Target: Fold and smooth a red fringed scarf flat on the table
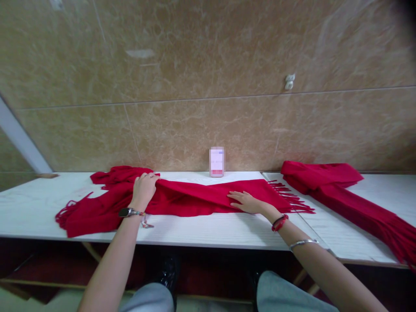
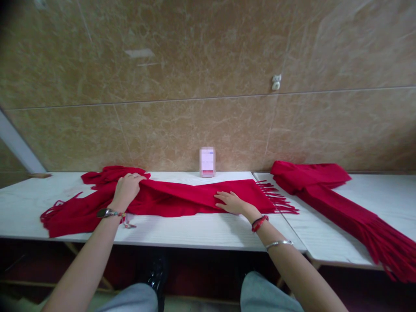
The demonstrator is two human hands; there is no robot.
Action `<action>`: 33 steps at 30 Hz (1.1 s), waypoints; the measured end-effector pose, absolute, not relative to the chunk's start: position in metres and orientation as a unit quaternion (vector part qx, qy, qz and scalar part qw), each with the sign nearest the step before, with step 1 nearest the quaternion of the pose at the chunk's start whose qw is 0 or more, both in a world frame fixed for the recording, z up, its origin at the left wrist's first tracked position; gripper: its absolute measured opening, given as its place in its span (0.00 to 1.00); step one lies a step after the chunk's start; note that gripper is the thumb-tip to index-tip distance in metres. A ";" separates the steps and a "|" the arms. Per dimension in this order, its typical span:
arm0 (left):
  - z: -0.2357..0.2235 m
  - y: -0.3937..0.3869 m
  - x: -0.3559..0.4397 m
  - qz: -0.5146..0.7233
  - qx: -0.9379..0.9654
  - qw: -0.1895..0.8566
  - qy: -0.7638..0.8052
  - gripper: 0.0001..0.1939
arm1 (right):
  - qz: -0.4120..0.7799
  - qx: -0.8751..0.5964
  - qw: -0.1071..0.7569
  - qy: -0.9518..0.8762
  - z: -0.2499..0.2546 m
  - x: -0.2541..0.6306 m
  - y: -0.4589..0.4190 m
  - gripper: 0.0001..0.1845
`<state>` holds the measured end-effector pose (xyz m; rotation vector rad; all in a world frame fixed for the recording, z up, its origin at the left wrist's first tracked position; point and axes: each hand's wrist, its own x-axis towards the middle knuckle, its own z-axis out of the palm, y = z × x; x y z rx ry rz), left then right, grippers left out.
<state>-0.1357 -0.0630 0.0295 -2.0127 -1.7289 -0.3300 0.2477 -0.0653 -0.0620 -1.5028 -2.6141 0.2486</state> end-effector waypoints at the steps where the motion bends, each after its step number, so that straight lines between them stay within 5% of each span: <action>1: 0.029 -0.066 -0.136 -0.085 -0.729 0.222 -0.642 0.20 | 0.081 -0.495 0.060 -0.863 -0.062 0.248 -0.065 0.30; 7: 0.023 -0.084 -0.108 0.093 -0.692 0.078 -0.712 0.17 | 0.069 -0.489 0.070 -0.866 -0.064 0.250 -0.065 0.30; 12: 0.019 -0.101 -0.064 0.026 -0.764 0.144 -0.629 0.19 | 0.061 -0.488 0.068 -0.868 -0.065 0.250 -0.064 0.29; 18: -0.013 -0.100 -0.018 0.005 -0.942 0.043 -0.331 0.23 | 0.048 -0.480 0.073 -0.873 -0.061 0.248 -0.068 0.28; 33: -0.028 -0.089 0.000 -0.021 -0.924 0.130 -0.358 0.15 | 0.071 -0.409 0.129 -0.901 -0.026 0.242 -0.102 0.28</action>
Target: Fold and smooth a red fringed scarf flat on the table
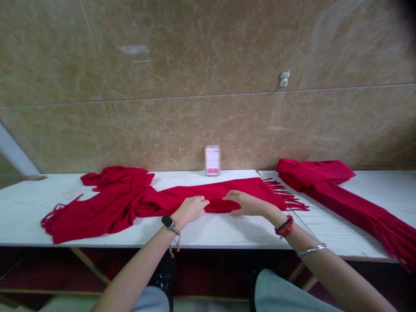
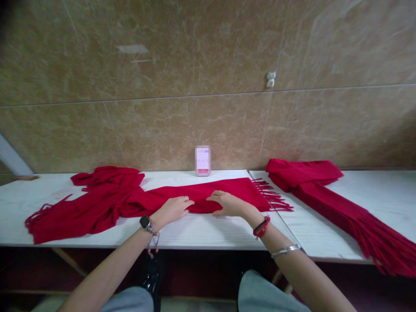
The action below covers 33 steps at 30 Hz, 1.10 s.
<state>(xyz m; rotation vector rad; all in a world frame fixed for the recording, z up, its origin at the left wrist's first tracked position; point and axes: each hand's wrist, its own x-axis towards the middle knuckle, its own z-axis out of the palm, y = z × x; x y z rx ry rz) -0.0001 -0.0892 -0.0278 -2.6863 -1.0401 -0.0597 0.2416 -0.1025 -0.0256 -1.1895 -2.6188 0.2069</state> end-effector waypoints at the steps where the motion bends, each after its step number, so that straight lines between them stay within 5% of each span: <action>1: -0.029 -0.088 0.000 -0.021 -0.923 0.135 -0.358 0.15 | 0.060 -0.407 0.130 -0.902 -0.028 0.244 -0.104 0.27; 19: -0.033 -0.057 -0.002 -0.044 -0.943 0.087 -0.319 0.17 | 0.086 -0.392 0.193 -0.895 -0.040 0.276 -0.113 0.32; 33: -0.024 -0.064 0.005 -0.036 -0.938 0.068 -0.338 0.16 | 0.011 -0.433 0.273 -0.859 -0.053 0.273 -0.108 0.09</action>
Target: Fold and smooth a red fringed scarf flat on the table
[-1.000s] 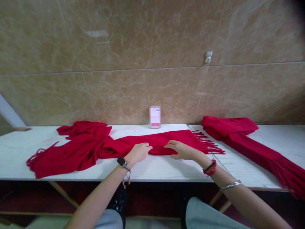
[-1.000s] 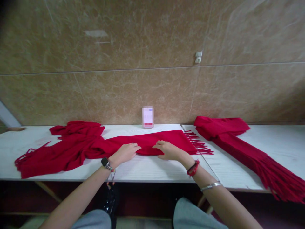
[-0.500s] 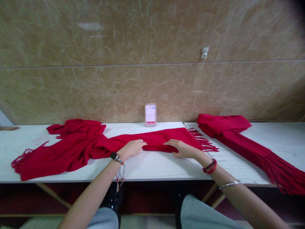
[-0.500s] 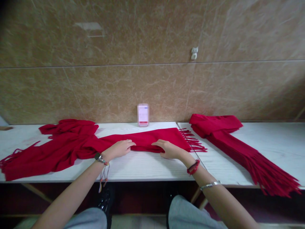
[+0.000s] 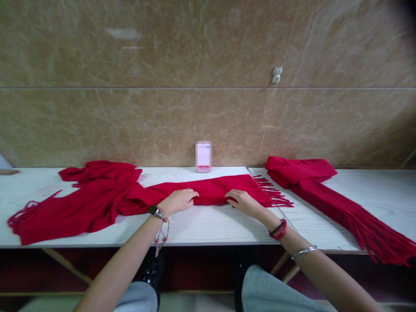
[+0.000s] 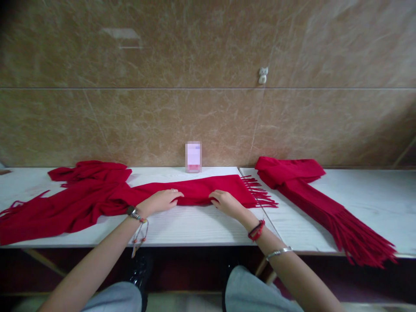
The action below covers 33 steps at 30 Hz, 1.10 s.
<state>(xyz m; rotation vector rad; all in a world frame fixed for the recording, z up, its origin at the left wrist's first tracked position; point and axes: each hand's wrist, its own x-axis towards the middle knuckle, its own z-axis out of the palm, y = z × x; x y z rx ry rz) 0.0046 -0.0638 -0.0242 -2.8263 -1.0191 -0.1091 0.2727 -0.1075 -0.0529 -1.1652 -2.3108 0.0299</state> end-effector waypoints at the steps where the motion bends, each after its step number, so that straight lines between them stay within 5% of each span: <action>1: -0.023 -0.068 0.009 -0.042 -0.939 0.073 -0.335 0.16 | 0.014 -0.434 0.289 -0.853 -0.053 0.273 -0.106 0.09; 6: -0.022 -0.091 0.044 -0.081 -0.936 0.117 -0.323 0.26 | 0.016 -0.428 0.346 -0.835 -0.055 0.274 -0.100 0.09; 11: -0.026 -0.091 0.073 -0.090 -0.932 0.137 -0.324 0.10 | 0.008 -0.439 0.330 -0.836 -0.055 0.277 -0.102 0.12; 17: -0.025 -0.073 0.073 -0.090 -0.938 0.119 -0.312 0.08 | -0.026 -0.446 0.262 -0.855 -0.049 0.289 -0.111 0.25; 33: -0.019 -0.088 0.093 -0.089 -0.945 0.149 -0.276 0.10 | -0.082 -0.521 0.220 -0.820 -0.055 0.303 -0.114 0.09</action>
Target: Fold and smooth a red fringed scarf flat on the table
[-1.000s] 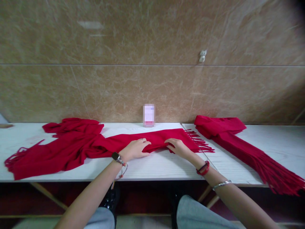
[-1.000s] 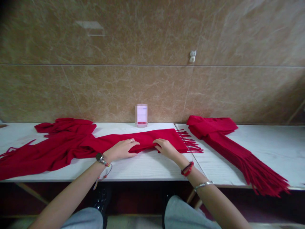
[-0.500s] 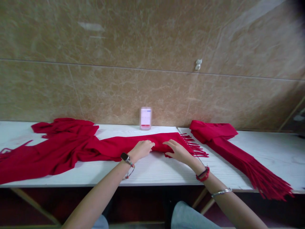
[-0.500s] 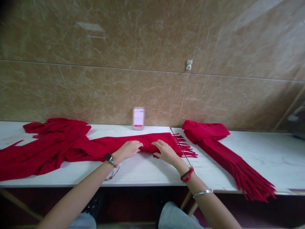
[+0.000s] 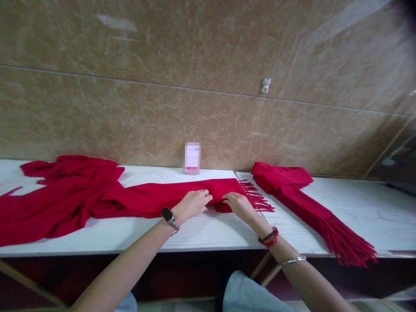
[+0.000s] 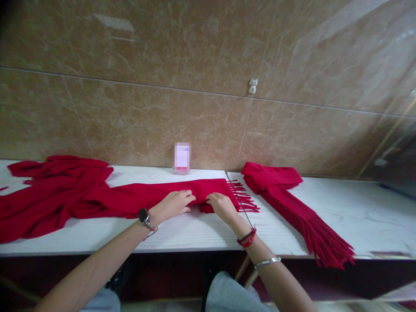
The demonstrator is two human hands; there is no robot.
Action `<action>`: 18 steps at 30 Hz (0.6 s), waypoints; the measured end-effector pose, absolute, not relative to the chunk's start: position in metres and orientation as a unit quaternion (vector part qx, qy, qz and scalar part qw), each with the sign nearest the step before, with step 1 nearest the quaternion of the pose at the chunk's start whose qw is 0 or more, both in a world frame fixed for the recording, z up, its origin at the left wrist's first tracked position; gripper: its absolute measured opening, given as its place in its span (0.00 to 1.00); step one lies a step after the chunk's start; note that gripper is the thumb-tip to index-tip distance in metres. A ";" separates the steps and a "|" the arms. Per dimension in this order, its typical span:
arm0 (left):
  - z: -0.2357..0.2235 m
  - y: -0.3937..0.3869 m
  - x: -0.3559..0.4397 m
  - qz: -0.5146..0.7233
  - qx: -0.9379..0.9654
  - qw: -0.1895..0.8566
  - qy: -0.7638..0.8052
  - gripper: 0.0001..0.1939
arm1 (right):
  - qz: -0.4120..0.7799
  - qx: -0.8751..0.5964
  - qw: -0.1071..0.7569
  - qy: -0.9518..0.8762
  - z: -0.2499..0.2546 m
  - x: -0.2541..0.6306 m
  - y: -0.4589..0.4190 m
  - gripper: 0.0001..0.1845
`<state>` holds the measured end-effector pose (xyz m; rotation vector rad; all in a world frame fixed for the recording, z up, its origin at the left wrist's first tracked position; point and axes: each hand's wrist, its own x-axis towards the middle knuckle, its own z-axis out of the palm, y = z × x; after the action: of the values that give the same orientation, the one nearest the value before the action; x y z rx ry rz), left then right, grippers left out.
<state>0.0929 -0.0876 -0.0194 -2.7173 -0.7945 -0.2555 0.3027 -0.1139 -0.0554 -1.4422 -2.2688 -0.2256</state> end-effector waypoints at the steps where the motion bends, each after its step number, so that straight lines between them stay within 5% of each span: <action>1: -0.020 -0.089 0.097 -0.093 -0.945 0.151 -0.276 0.09 | -0.086 -0.521 0.224 -0.819 -0.054 0.303 -0.114 0.09; 8: -0.021 -0.080 0.099 -0.103 -0.944 0.147 -0.277 0.10 | -0.170 -0.531 0.154 -0.816 -0.041 0.311 -0.125 0.07; 18: -0.023 -0.078 0.097 -0.071 -0.952 0.118 -0.272 0.14 | -0.141 -0.559 0.114 -0.809 -0.046 0.332 -0.120 0.10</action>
<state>0.0974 -0.0777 -0.0233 -2.7853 -0.7950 -0.2079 0.3318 -0.1200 -0.0459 -1.6382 -2.3738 -0.4147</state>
